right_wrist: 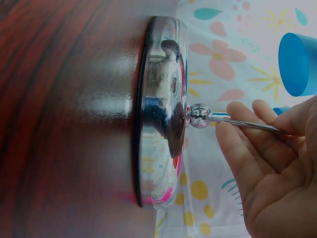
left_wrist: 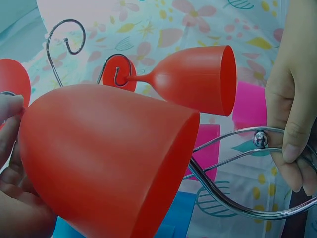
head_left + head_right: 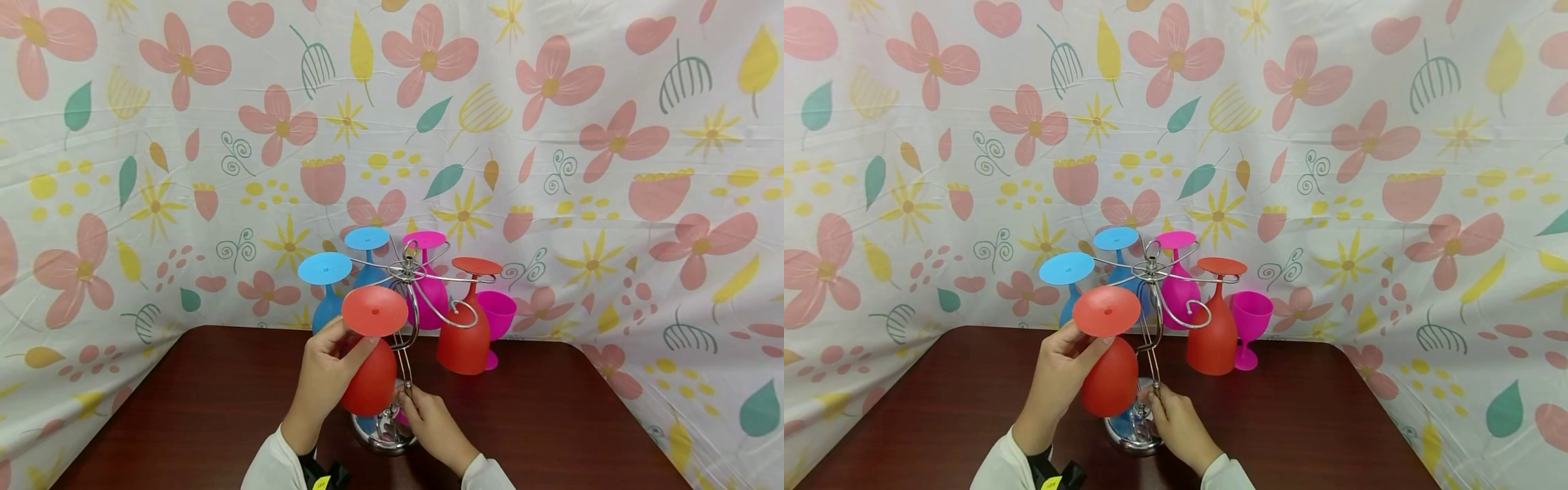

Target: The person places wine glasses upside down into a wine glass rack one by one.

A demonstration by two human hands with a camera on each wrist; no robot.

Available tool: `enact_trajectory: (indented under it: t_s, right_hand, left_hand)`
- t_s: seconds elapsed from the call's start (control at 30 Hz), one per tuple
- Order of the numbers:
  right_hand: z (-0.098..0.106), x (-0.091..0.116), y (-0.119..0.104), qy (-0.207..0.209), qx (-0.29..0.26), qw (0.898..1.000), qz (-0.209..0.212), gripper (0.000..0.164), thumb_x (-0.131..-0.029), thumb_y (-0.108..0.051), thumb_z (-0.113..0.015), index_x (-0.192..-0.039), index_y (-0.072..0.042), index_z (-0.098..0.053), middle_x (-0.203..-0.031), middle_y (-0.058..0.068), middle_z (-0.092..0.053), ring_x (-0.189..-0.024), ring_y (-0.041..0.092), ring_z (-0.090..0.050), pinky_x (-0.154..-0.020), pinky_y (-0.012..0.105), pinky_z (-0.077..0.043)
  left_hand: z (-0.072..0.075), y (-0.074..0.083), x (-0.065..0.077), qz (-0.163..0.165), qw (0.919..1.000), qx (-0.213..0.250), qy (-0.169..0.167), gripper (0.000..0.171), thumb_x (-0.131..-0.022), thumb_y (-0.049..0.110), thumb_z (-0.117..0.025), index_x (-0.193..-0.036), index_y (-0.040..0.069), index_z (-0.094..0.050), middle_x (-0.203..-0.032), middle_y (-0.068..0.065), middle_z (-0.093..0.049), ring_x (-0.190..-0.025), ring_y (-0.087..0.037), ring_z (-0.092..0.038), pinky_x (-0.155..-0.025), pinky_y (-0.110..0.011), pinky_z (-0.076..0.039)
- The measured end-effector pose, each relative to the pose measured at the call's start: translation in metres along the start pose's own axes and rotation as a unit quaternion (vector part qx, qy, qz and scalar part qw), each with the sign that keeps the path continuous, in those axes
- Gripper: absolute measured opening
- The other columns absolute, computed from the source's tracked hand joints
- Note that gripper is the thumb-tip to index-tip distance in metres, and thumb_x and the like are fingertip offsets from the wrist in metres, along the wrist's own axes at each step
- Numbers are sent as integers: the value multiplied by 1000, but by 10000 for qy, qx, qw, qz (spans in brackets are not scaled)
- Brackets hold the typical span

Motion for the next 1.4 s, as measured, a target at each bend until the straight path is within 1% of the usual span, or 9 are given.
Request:
enact_trajectory:
  t_s: [0.4, 0.57, 0.67, 0.8, 0.87, 1.03, 1.17, 1.3, 1.4]
  right_hand:
    - [0, 0, -2, 53, -53, 10000, 36, 18, -105, -16, -54, -90, -7, -62, -68, -11, -46, -61, 2, -46, -53, 23, -42]
    - [-1, 0, 0, 66, 24, 9999, 120, 16, -104, -12, -54, -92, -7, -63, -68, -13, -45, -60, 1, -45, -52, 22, -42]
    - [-1, -1, 1, 52, 39, 9999, 155, 14, -104, -11, -54, -97, -9, -66, -67, -13, -44, -59, 1, -43, -52, 22, -41]
    - [-1, -2, 1, -8, -39, 9999, 157, 15, -105, -13, -53, -106, -12, -68, -67, -14, -44, -58, 1, -41, -53, 22, -41]
    - [-1, -2, 1, -35, -54, 9999, 133, 16, -105, -13, -53, -107, -13, -68, -66, -14, -43, -58, 1, -41, -53, 22, -41]
    - [-1, -2, 1, -63, -77, 9999, 102, 16, -104, -11, -53, -107, -12, -69, -66, -14, -44, -58, 0, -40, -53, 21, -41]
    - [-1, -3, 1, -4, -61, 9999, 139, 15, -104, -11, -53, -107, -13, -69, -66, -15, -43, -57, 0, -40, -52, 21, -41]
    - [-1, -3, 2, 14, -28, 9999, 137, 15, -104, -12, -54, -107, -14, -68, -66, -15, -43, -58, 0, -40, -53, 21, -41]
    - [-2, -2, 3, -5, -4, 9999, 140, 15, -104, -12, -54, -106, -12, -68, -67, -15, -44, -59, 0, -41, -53, 22, -42]
  left_hand:
    - [7, -5, 5, 209, 9993, 171, -251, 25, -95, 1, -66, -119, 4, -70, -111, -8, -67, -102, -28, -64, -78, -42, -58]
    - [14, -15, 13, 713, 9967, 348, -151, 23, -101, 3, -56, -121, 3, -67, -110, -10, -67, -98, -29, -65, -75, -43, -59]
    - [16, -22, 18, 1080, 9930, 474, -108, 27, -106, 12, -49, -126, 3, -64, -115, -11, -65, -104, -31, -64, -78, -44, -58]
    - [16, -33, 25, 1678, 9827, 769, -121, 42, -110, 33, -38, -132, 6, -61, -125, -12, -61, -114, -34, -58, -84, -46, -56]
    - [15, -38, 29, 2000, 9747, 985, -166, 50, -109, 41, -34, -134, 6, -59, -129, -13, -59, -117, -35, -55, -85, -47, -55]
    - [15, -50, 42, 2696, 9555, 1160, -301, 63, -107, 51, -28, -141, 4, -53, -130, -15, -58, -115, -34, -57, -86, -47, -54]
    - [18, -64, 52, 3072, 9450, 1005, -496, 68, -107, 54, -24, -145, 4, -47, -129, -15, -59, -114, -30, -58, -90, -46, -52]
    - [23, -88, 62, 3266, 9392, 715, -782, 66, -106, 56, -26, -148, 9, -47, -136, -10, -57, -126, -30, -50, -100, -50, -42]
    - [27, -110, 71, 3319, 9381, 164, -974, 59, -106, 53, -33, -130, 7, -61, -118, -8, -64, -117, -27, -54, -97, -48, -41]
Point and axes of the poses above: each hand's wrist, its own x-axis away from the middle knuckle, its own z-axis out of the back of the hand, y = z × x, the point moved 3 cm from there along -x, towards the middle knuckle
